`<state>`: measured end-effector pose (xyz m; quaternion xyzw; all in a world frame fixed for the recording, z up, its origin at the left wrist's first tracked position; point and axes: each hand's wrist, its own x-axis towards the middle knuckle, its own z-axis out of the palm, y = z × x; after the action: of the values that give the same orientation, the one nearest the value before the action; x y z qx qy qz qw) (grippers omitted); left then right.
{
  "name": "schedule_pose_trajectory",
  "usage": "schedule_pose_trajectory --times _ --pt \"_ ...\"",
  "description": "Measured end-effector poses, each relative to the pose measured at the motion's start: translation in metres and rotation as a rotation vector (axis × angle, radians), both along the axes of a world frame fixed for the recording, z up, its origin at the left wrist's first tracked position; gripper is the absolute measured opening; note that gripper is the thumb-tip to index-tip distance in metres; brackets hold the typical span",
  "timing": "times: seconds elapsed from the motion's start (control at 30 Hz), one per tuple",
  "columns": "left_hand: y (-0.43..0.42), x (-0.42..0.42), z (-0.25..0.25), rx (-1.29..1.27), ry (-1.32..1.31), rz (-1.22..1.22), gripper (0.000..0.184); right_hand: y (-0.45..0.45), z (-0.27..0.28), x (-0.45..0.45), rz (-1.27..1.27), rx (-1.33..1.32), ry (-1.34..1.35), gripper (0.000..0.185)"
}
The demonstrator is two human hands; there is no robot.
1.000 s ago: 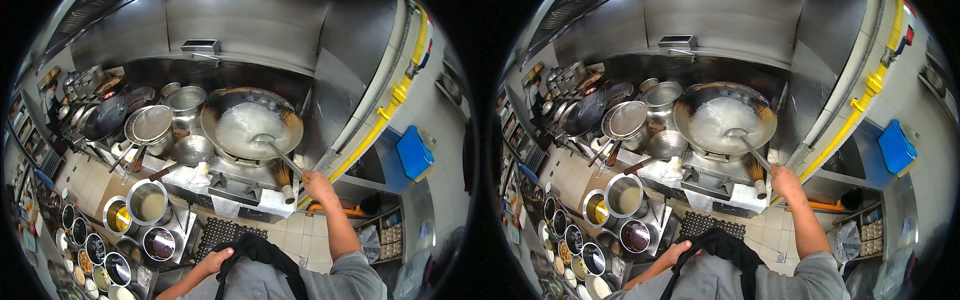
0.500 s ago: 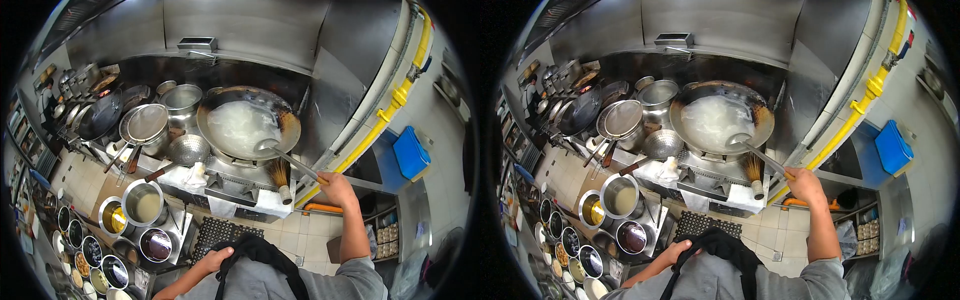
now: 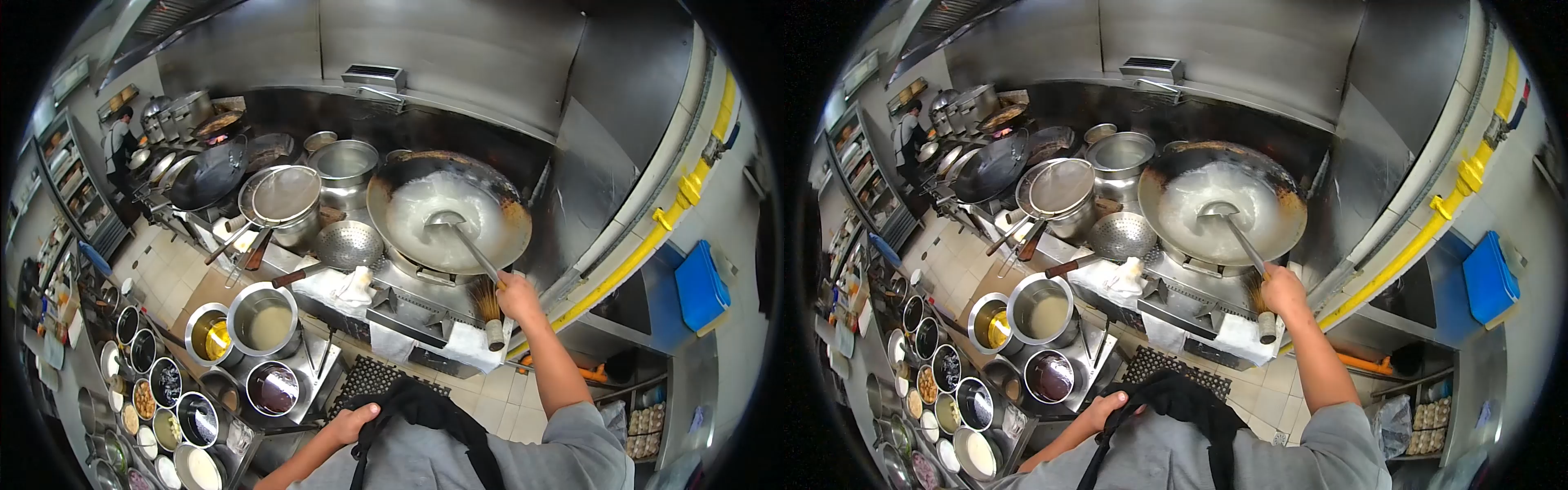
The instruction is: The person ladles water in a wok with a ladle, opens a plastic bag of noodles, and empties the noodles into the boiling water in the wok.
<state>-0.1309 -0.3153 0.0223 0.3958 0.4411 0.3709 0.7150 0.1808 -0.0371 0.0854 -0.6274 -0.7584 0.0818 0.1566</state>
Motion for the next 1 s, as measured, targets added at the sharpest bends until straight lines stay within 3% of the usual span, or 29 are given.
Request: schedule_pose_trajectory --times 0.07,0.13,0.27,0.47,0.73,0.83,0.9,0.93,1.0 --pt "-0.004 0.000 0.004 0.011 -0.041 0.031 0.043 0.017 -0.003 -0.013 0.024 0.057 -0.038 0.037" --pt "-0.007 0.003 0.011 0.075 0.112 0.047 0.054 0.035 0.002 -0.026 0.027 0.020 -0.044 0.038" --pt "-0.011 -0.006 -0.016 0.035 0.119 0.034 0.054 0.073 -0.011 -0.041 -0.004 0.004 -0.076 0.031" --pt "-0.011 -0.007 -0.017 0.073 0.116 0.048 0.050 0.105 -0.024 -0.055 -0.091 0.006 -0.048 0.025" --pt "-0.011 -0.010 -0.013 0.105 0.083 -0.006 0.047 0.095 -0.026 -0.047 -0.215 -0.018 -0.077 0.023" --pt "-0.011 -0.009 -0.010 0.108 0.016 -0.006 0.046 0.081 -0.033 -0.041 -0.176 0.102 -0.086 0.020" --pt "-0.012 -0.006 -0.008 0.110 0.052 -0.043 0.053 0.075 -0.028 -0.038 -0.249 -0.287 0.163 0.019" --pt "-0.013 -0.007 -0.011 0.108 0.046 -0.045 0.053 0.064 -0.022 -0.037 -0.251 -0.289 0.157 0.019" --pt "-0.014 -0.009 -0.018 0.083 0.052 -0.063 0.053 0.038 -0.010 -0.036 -0.252 -0.349 0.529 0.008"
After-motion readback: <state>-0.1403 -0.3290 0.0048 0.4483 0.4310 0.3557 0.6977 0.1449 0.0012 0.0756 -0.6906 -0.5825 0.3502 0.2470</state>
